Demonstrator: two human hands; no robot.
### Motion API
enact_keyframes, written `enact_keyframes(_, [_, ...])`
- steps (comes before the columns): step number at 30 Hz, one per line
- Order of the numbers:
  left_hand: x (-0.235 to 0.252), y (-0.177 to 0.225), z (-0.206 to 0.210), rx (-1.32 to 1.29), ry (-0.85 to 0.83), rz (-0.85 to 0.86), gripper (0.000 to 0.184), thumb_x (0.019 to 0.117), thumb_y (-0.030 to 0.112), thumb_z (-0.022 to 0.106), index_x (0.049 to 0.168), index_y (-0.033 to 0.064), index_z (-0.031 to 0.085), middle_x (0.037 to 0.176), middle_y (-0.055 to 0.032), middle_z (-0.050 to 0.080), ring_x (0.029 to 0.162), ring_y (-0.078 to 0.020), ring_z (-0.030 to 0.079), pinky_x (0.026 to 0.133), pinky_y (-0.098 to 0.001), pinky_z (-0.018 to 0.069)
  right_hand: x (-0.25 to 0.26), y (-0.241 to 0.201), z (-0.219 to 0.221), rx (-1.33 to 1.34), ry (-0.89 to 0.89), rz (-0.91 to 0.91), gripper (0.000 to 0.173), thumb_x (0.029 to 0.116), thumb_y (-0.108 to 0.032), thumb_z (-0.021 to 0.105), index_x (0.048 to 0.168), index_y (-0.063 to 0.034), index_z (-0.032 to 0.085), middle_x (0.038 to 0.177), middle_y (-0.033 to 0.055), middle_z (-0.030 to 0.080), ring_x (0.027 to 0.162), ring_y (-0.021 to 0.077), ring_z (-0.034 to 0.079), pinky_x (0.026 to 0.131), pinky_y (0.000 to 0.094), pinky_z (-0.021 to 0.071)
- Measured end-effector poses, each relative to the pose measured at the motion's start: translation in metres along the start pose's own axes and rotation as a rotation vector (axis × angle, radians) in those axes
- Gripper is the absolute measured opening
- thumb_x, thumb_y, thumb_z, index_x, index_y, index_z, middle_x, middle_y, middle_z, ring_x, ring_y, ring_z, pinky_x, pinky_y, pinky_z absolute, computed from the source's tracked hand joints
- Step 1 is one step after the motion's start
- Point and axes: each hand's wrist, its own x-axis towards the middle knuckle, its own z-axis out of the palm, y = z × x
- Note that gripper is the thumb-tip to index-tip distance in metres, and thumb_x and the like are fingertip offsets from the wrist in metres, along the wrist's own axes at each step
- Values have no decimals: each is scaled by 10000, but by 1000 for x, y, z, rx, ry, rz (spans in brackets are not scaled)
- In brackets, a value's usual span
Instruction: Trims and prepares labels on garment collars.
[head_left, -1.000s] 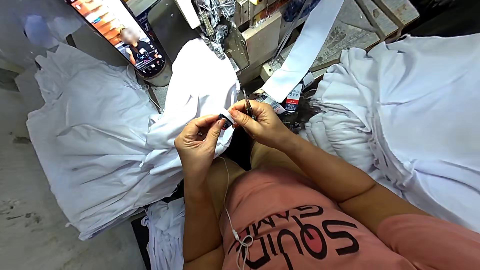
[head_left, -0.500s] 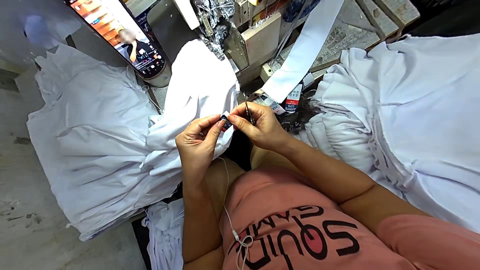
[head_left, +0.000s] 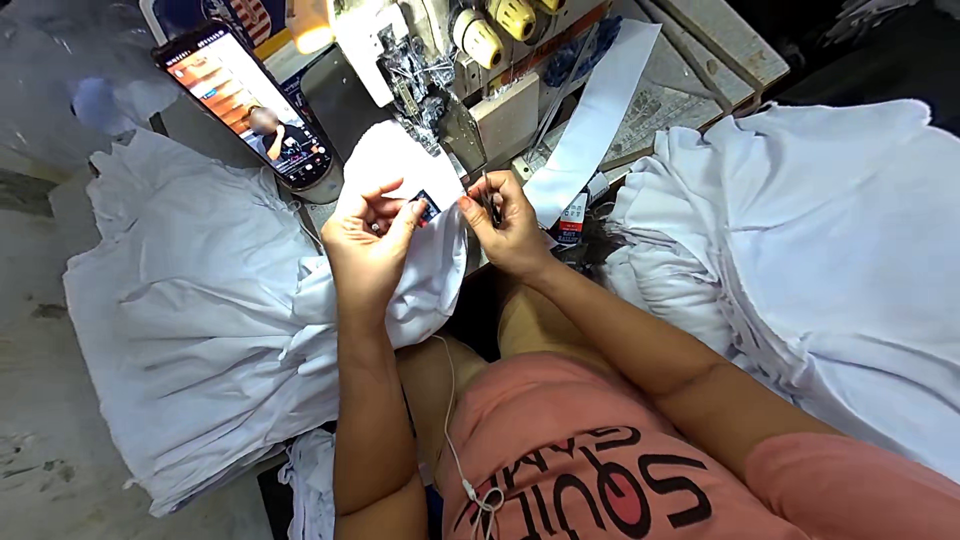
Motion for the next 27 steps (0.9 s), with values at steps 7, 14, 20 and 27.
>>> enact_keyframes(7, [7, -6, 2, -16, -13, -82, 338, 869, -10, 738, 1169, 2, 584, 870, 67, 701, 743, 1, 674, 705, -186, 580, 0, -5, -16, -81, -111, 27, 138, 959, -29, 614, 1071, 45, 586, 896, 66, 617, 754, 26, 572, 694, 175, 494])
enact_keyframes(14, [37, 7, 8, -29, -116, -106, 381, 853, -5, 742, 1170, 60, 542, 834, 98, 663, 708, 11, 655, 678, -174, 573, -2, -11, -17, -157, -157, 16, 168, 969, -24, 594, 1118, 53, 602, 906, 99, 643, 761, 75, 600, 706, 213, 517])
enact_keyframes(20, [52, 8, 8, 99, -181, -230, 405, 867, 15, 753, 1204, 56, 531, 796, 80, 671, 647, 29, 625, 592, -134, 512, 0, -14, -17, -200, -192, 9, 294, 972, -6, 585, 1257, 68, 593, 1051, 159, 686, 887, 158, 660, 819, 297, 553])
enact_keyframes(27, [56, 9, 8, 99, -191, -282, 408, 857, -14, 751, 1182, 67, 518, 759, 79, 670, 616, 13, 633, 581, -153, 529, 5, -18, -18, -196, -256, 10, 453, 988, 7, 568, 1438, 37, 527, 1320, 176, 662, 1136, 225, 681, 973, 385, 551])
